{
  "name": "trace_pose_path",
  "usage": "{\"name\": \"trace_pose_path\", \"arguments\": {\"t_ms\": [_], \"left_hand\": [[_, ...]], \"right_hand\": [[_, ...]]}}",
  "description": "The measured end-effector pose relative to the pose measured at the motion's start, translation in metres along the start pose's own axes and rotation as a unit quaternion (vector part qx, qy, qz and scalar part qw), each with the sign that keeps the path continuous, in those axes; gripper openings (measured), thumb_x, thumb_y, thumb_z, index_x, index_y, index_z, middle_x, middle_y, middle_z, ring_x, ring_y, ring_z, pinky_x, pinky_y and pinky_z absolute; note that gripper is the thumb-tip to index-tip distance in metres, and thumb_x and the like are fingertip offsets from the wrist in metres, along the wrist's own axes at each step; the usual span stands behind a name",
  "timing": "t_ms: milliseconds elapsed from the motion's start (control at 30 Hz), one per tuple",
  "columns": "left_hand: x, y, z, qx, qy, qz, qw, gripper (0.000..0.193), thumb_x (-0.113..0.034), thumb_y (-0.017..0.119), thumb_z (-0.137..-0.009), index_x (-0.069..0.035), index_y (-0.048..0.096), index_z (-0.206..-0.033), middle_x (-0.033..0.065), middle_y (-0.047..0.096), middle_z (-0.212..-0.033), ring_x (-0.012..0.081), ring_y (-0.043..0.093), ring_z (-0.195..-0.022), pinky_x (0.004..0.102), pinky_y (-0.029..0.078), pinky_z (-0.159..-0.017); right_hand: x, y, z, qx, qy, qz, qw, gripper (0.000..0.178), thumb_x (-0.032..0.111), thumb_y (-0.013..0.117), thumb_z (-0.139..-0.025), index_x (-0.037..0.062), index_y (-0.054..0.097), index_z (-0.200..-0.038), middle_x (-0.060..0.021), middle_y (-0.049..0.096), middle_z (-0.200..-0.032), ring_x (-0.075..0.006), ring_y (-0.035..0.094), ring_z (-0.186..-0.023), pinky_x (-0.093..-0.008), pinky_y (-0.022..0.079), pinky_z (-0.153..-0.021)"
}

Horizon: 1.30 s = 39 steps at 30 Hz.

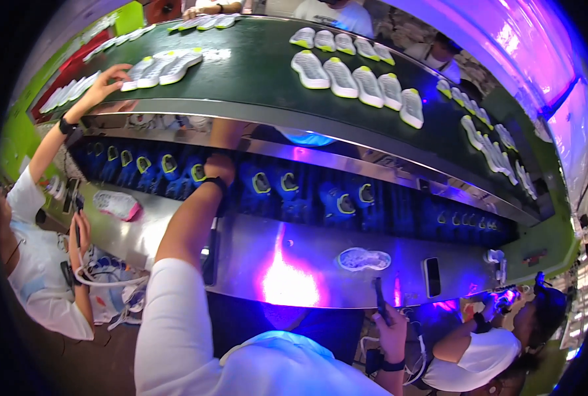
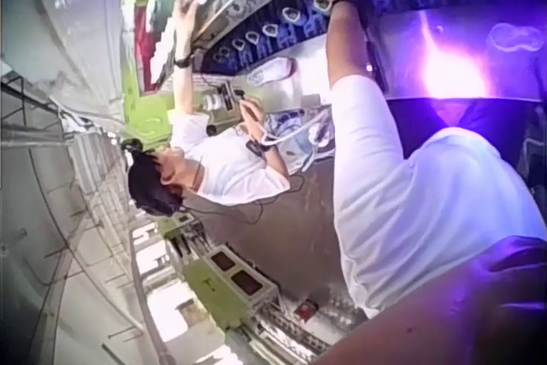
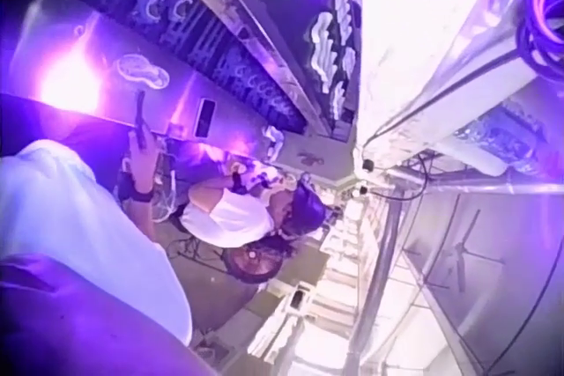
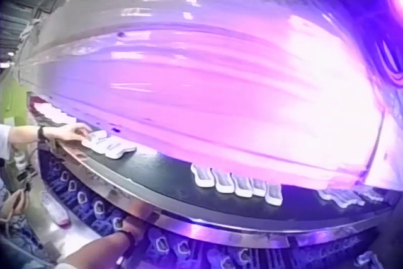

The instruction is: Applying adhesive or coating to shoe components using a specialized tool on a factory production line.

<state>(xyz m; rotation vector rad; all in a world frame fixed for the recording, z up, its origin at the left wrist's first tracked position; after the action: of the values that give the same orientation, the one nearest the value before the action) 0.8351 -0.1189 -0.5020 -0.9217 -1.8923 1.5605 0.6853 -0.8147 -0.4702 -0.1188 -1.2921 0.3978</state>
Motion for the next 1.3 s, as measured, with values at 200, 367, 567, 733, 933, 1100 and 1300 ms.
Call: {"name": "trace_pose_path", "arguments": {"t_ms": [200, 367, 567, 733, 933, 1100, 1300], "left_hand": [[-0.122, -0.002, 0.006, -0.118, 0.250, -0.023, 0.961, 0.030, -0.021, 0.054, -0.093, -0.009, 0.070, -0.114, 0.0147, 0.071, -0.118, 0.0348, 0.067, -0.114, 0.0511, 0.051, -0.095], [-0.228, 0.003, 0.032, 0.091, 0.193, 0.026, 0.977, 0.039, -0.029, 0.053, -0.096, -0.012, 0.067, -0.128, 0.0163, 0.066, -0.134, 0.0332, 0.065, -0.122, 0.0498, 0.051, -0.103], [-0.180, 0.036, 0.038, 0.168, 0.032, 0.038, 0.985, 0.031, -0.032, 0.057, -0.098, -0.012, 0.075, -0.114, 0.0172, 0.074, -0.117, 0.0302, 0.074, -0.106, 0.0440, 0.061, -0.085], [-0.177, 0.001, 0.099, 0.339, -0.030, 0.408, 0.847, 0.045, -0.046, 0.069, -0.095, 0.000, 0.072, -0.097, 0.0124, 0.073, -0.093, 0.0246, 0.076, -0.081, 0.0338, 0.061, -0.060], [-0.182, -0.128, 0.263, 0.248, 0.115, 0.646, 0.712, 0.051, -0.017, 0.087, -0.084, 0.002, 0.063, -0.125, 0.0084, 0.073, -0.110, 0.0152, 0.070, -0.099, 0.0326, 0.056, -0.089], [-0.184, -0.258, 0.355, -0.032, 0.358, 0.491, 0.794, 0.058, -0.003, 0.079, -0.073, -0.001, 0.063, -0.129, 0.0193, 0.065, -0.130, 0.0346, 0.067, -0.116, 0.0415, 0.055, -0.099], [-0.176, -0.304, 0.405, -0.112, 0.490, 0.420, 0.756, 0.044, -0.011, 0.076, -0.076, -0.007, 0.072, -0.120, 0.0179, 0.064, -0.132, 0.0377, 0.066, -0.117, 0.0491, 0.053, -0.102]], "right_hand": [[-0.013, 0.009, -0.023, 0.025, 0.009, -0.067, 0.997, 0.041, -0.004, 0.066, -0.092, -0.0046, 0.063, -0.133, -0.0015, 0.068, -0.100, -0.0075, 0.060, -0.081, -0.0238, 0.049, -0.073], [0.021, 0.000, -0.025, -0.016, -0.015, -0.079, 0.997, 0.037, -0.003, 0.067, -0.092, -0.0051, 0.065, -0.129, -0.0014, 0.068, -0.096, -0.0075, 0.061, -0.082, -0.0239, 0.049, -0.073], [0.025, -0.026, 0.001, -0.014, -0.035, -0.071, 0.997, 0.035, 0.005, 0.069, -0.095, -0.0045, 0.067, -0.128, -0.0013, 0.069, -0.090, -0.0075, 0.061, -0.078, -0.0226, 0.049, -0.069], [0.015, -0.029, 0.003, -0.005, -0.026, -0.070, 0.997, 0.035, 0.007, 0.071, -0.095, -0.0037, 0.068, -0.128, -0.0016, 0.069, -0.084, -0.0078, 0.061, -0.073, -0.0240, 0.049, -0.067], [0.025, -0.011, -0.013, 0.013, -0.028, -0.081, 0.996, 0.032, 0.007, 0.069, -0.096, -0.0020, 0.069, -0.127, -0.0003, 0.064, -0.078, -0.0058, 0.057, -0.068, -0.0234, 0.048, -0.065], [0.066, 0.010, -0.009, 0.072, -0.166, -0.071, 0.981, 0.033, 0.007, 0.071, -0.095, -0.0030, 0.069, -0.126, -0.0020, 0.070, -0.088, -0.0084, 0.061, -0.076, -0.0241, 0.048, -0.070], [0.152, 0.018, 0.025, 0.123, -0.244, -0.022, 0.962, 0.035, 0.008, 0.073, -0.093, 0.0034, 0.070, -0.128, -0.0115, 0.078, -0.104, -0.0174, 0.073, -0.092, -0.0307, 0.055, -0.085]]}}
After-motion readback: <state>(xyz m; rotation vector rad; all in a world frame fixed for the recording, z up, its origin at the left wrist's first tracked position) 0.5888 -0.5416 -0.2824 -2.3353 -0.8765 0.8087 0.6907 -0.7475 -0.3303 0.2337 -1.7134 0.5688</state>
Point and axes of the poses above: each hand's wrist, its own z-axis away from the middle knuckle, its own y-axis out of the palm, x = y × z, the point moved 10 cm from there along -z, towards the middle knuckle
